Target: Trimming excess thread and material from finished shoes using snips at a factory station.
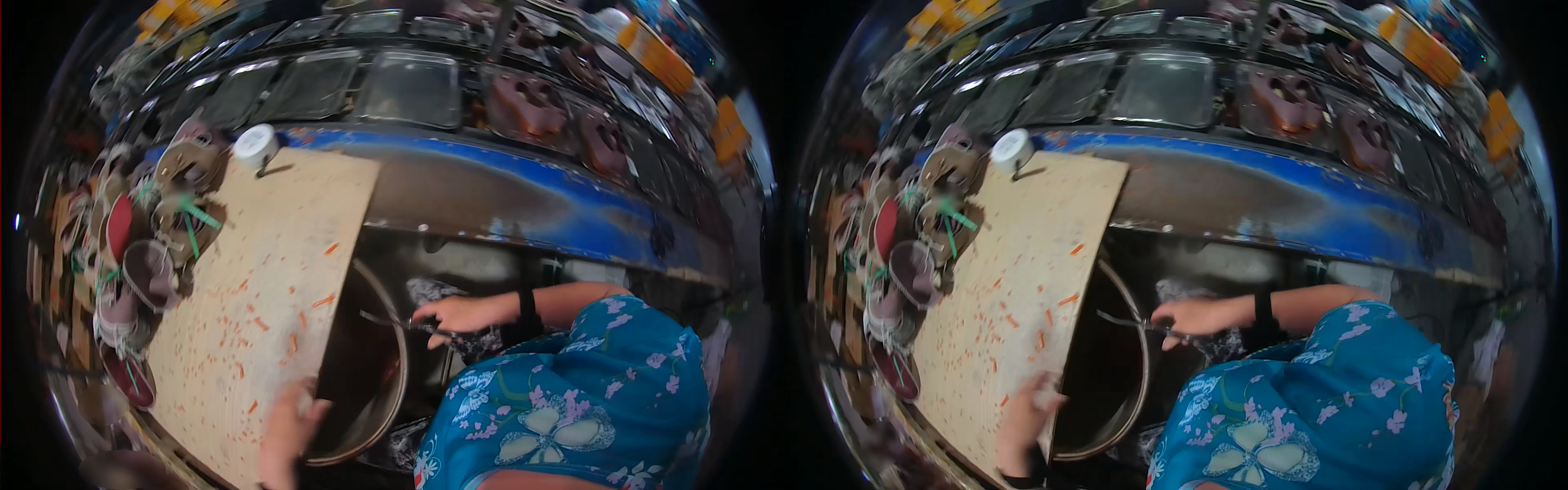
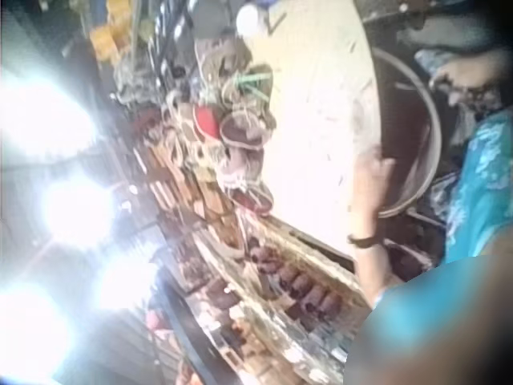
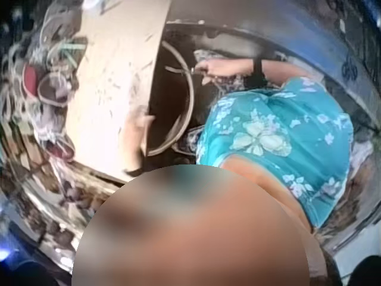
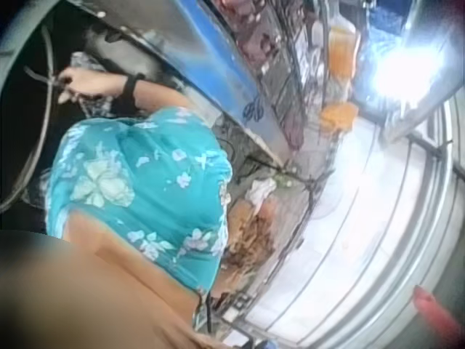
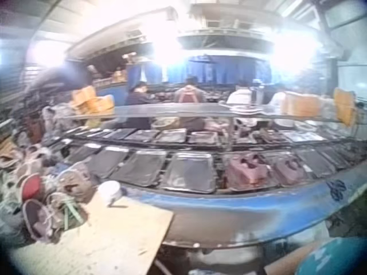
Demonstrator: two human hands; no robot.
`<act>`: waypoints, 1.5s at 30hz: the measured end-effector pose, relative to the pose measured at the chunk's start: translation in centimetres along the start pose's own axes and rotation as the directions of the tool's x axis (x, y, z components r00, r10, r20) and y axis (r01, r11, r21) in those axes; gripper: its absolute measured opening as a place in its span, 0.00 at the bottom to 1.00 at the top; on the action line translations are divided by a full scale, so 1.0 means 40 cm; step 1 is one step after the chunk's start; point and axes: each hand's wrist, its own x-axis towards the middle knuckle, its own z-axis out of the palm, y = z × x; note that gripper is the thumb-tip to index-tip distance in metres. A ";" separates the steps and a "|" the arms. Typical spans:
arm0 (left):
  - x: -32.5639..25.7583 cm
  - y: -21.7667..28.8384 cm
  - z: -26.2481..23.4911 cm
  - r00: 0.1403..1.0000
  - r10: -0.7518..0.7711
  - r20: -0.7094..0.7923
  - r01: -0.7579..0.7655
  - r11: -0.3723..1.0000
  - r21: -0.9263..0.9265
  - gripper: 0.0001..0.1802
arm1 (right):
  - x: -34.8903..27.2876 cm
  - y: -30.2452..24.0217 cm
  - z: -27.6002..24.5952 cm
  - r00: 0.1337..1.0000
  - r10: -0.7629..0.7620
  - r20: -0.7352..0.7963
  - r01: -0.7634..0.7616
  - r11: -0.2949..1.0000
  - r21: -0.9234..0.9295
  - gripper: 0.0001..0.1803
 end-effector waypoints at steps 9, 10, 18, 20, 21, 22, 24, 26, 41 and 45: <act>0.137 0.214 0.540 0.975 -0.080 -0.209 0.061 0.994 -0.094 0.36 | -0.312 0.247 -0.738 0.117 -0.307 -0.944 -0.297 0.897 -0.328 0.24; 0.138 0.193 0.525 0.972 -0.132 -0.197 0.122 0.991 -0.060 0.35 | -0.334 0.250 -0.778 0.048 -0.393 -0.918 -0.270 0.880 -0.391 0.26; 0.099 0.234 0.540 0.875 -0.223 -0.430 0.253 0.967 0.014 0.18 | -0.359 0.343 -1.065 0.240 -0.538 -0.808 -0.280 0.758 -0.589 0.31; 0.098 0.259 0.531 0.872 -0.219 -0.438 0.238 0.971 -0.013 0.17 | -0.372 0.302 -1.051 0.295 -0.548 -0.783 -0.231 0.754 -0.615 0.33; 0.098 0.266 0.531 0.863 -0.226 -0.452 0.233 0.972 -0.041 0.17 | -0.365 0.286 -1.041 0.321 -0.576 -0.752 -0.220 0.727 -0.651 0.33; 0.098 0.261 0.528 0.864 -0.169 -0.475 0.186 0.983 -0.012 0.17 | -0.355 0.267 -1.023 0.348 -0.602 -0.719 -0.204 0.700 -0.684 0.34; 0.101 0.258 0.529 0.828 -0.347 -0.440 0.370 0.928 -0.036 0.17 | -0.323 0.238 -0.995 0.513 -0.571 -0.642 -0.244 0.619 -0.746 0.35; 0.105 0.241 0.535 0.843 -0.284 -0.457 0.309 0.951 -0.022 0.17 | -0.287 0.263 -1.005 0.479 -0.581 -0.657 -0.246 0.630 -0.737 0.36; 0.007 0.180 0.422 0.942 -0.078 -0.326 -0.089 0.880 -0.467 0.19 | -0.308 -0.165 -0.493 0.224 -0.813 -0.537 0.428 0.577 -0.695 0.27; -0.037 0.264 0.398 0.932 -0.315 -0.177 -0.159 0.084 -0.984 0.28 | -0.196 -0.161 -0.159 0.175 -0.983 -0.064 0.590 0.157 -0.792 0.29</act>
